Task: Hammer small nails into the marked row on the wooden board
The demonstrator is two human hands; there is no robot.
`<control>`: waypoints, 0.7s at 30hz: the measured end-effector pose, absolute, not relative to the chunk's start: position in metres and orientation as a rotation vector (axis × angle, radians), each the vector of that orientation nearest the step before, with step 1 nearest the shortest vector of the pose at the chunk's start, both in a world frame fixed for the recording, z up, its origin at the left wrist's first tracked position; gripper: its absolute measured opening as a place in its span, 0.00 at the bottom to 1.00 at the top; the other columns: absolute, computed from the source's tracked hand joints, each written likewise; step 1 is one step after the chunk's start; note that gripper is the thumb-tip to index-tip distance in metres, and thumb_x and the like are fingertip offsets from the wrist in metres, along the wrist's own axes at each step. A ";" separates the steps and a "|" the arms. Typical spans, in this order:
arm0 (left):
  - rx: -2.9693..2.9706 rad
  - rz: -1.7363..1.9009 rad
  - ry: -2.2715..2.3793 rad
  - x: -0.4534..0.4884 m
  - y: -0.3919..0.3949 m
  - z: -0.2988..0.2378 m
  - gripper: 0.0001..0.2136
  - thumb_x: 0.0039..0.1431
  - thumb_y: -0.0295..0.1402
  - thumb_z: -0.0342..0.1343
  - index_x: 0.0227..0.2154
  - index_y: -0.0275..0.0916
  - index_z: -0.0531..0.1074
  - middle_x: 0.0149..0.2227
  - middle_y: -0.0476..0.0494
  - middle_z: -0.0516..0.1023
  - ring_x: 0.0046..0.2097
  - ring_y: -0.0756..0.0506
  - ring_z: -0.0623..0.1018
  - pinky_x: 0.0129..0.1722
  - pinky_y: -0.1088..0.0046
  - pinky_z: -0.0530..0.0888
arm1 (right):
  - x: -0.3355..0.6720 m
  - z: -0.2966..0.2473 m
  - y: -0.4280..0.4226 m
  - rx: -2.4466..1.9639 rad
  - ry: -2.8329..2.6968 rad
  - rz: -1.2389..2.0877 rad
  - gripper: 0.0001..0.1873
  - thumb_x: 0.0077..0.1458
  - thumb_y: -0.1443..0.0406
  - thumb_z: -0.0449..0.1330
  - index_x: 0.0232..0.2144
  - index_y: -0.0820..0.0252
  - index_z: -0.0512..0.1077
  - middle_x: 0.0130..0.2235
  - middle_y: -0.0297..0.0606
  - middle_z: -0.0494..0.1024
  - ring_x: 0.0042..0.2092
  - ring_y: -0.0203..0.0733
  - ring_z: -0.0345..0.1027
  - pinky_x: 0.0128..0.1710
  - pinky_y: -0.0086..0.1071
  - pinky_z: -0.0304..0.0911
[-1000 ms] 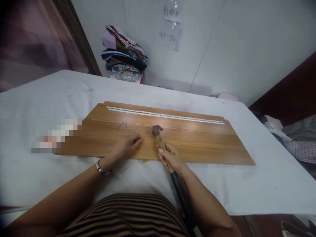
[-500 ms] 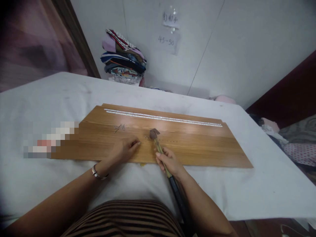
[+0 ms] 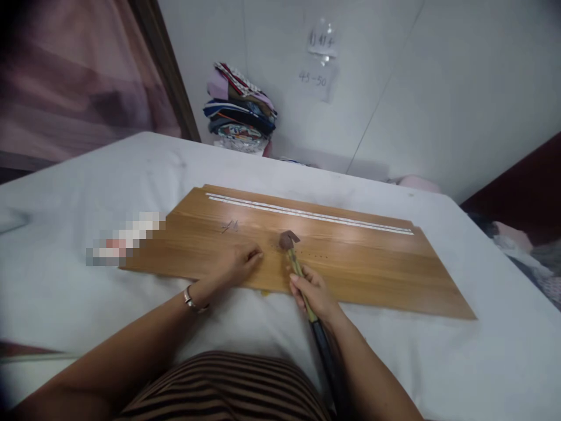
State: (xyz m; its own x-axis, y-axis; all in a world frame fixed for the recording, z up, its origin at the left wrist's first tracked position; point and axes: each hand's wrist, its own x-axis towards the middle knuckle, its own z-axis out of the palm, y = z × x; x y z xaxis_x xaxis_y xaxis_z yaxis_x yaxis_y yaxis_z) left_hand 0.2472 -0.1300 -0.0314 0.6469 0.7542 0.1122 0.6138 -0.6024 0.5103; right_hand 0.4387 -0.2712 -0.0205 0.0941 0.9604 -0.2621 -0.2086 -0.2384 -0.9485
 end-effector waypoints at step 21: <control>2.465 0.438 1.054 0.248 -0.130 -0.030 0.11 0.63 0.37 0.48 0.30 0.39 0.72 0.32 0.46 0.77 0.34 0.47 0.74 0.34 0.72 0.66 | 0.438 -0.017 -0.270 -1.298 -0.848 1.361 0.24 0.48 0.51 0.63 0.41 0.62 0.69 0.19 0.24 0.66 0.12 0.26 0.50 0.10 0.22 0.47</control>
